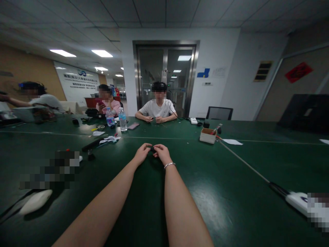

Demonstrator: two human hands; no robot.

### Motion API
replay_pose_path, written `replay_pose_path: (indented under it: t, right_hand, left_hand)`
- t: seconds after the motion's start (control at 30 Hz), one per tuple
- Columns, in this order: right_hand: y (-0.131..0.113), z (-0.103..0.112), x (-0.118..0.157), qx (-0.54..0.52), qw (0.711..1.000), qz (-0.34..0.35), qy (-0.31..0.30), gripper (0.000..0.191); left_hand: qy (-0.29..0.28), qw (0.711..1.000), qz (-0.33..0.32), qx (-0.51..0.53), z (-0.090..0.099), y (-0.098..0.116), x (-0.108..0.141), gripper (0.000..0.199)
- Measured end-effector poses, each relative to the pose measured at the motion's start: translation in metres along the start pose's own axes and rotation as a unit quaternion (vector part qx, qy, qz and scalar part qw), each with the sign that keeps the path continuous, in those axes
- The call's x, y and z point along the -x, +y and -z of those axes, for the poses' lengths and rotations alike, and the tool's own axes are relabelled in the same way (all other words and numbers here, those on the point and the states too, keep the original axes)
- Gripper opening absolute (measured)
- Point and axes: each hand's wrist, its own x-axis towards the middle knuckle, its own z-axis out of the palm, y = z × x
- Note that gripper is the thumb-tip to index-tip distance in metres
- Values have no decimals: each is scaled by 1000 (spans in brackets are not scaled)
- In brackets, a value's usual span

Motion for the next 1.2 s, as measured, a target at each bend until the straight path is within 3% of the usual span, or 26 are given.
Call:
replay_pose_path:
  t: [0.1,0.3,0.87,1.2]
  right_hand:
    - [0,0,0,0,1000,-2,0,6]
    - [1,0,-1,4,1000,3,7,5]
    - [2,0,-3,4,1000,-6,10,6]
    - [4,2,-4,0,1000,0,3,7]
  left_hand:
    - [-6,1000,11,4,0,0,0,30]
    - [4,999,-31,-19,0,1,1,26]
    - [-8,1000,-6,-29,0,-1,0,32]
    - [-16,999,-40,-31,0,-2,-1,29]
